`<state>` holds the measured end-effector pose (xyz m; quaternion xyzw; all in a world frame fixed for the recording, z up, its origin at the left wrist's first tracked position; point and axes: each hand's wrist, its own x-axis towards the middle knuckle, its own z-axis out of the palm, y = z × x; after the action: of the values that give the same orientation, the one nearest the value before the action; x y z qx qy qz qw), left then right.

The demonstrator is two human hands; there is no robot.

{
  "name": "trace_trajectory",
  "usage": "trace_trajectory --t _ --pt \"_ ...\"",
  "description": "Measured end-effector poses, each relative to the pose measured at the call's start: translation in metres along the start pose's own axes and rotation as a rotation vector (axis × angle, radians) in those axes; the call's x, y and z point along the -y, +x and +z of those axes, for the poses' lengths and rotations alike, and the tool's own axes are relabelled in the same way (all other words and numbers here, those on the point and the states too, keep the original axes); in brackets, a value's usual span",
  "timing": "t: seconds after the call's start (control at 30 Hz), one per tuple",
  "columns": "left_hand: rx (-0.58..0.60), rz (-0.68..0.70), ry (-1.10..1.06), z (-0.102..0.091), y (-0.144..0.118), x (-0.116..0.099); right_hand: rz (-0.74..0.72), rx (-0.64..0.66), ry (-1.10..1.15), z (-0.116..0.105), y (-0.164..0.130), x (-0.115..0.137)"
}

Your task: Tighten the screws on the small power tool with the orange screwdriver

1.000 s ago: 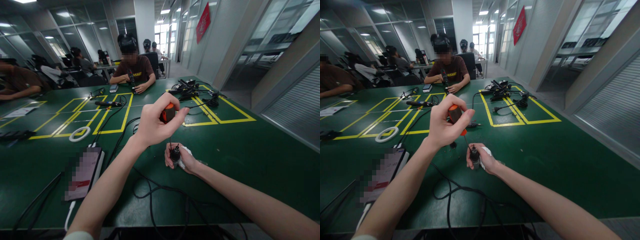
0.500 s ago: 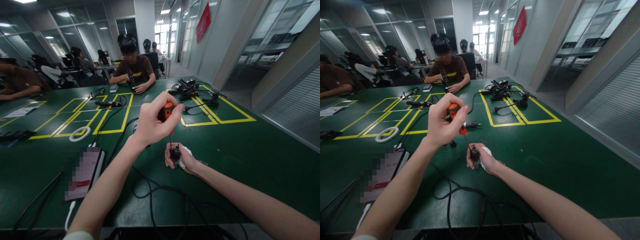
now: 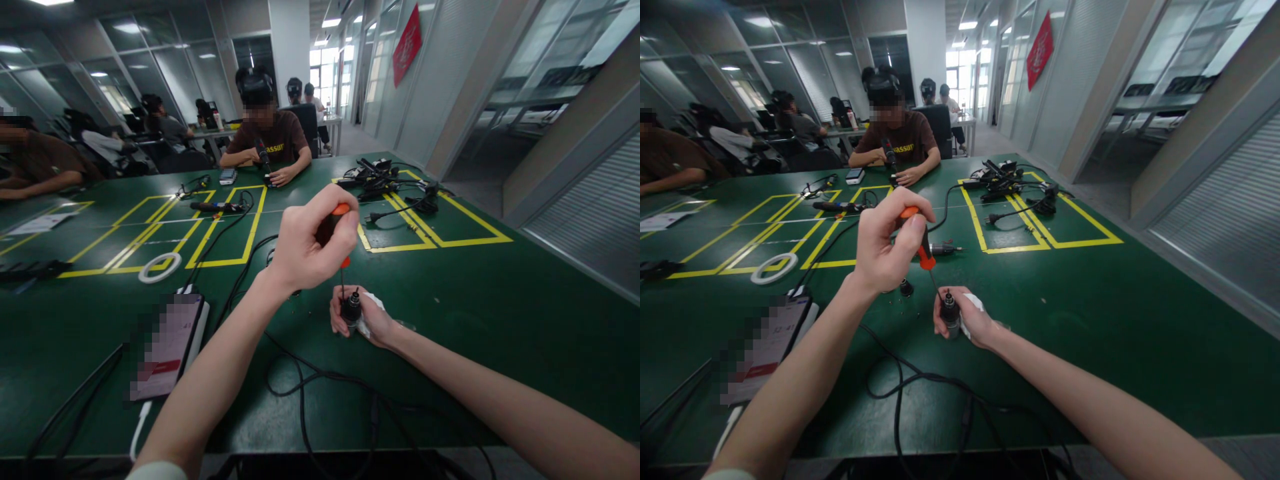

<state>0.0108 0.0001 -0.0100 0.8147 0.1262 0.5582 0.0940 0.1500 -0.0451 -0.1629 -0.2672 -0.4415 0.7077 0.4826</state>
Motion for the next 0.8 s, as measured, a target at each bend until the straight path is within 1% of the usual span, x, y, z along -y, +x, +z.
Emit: trace_trajectory --t 0.1,0.3,0.4,0.53,0.67,0.8 --pt "-0.02 0.022 0.044 0.0012 0.0012 0.0 0.004 -0.012 -0.003 -0.0002 -0.0003 0.0006" --pt "-0.054 0.017 0.051 0.0033 0.0018 0.0006 0.007 0.0 0.001 -0.0004 -0.0008 0.0017" --pt "-0.053 0.03 0.062 0.0035 0.0012 0.0003 0.008 0.006 -0.003 -0.0018 -0.0003 0.0007" --pt "-0.037 0.012 0.029 0.0054 0.0 -0.0012 0.011 0.008 -0.009 -0.0036 -0.0003 -0.0005" --pt "-0.051 0.002 -0.051 0.0095 -0.0015 -0.0019 0.01 0.01 -0.011 -0.0047 -0.0006 -0.0014" --pt "-0.004 -0.039 -0.087 0.0091 -0.0028 -0.001 0.01 0.016 -0.007 -0.005 0.0002 -0.0024"
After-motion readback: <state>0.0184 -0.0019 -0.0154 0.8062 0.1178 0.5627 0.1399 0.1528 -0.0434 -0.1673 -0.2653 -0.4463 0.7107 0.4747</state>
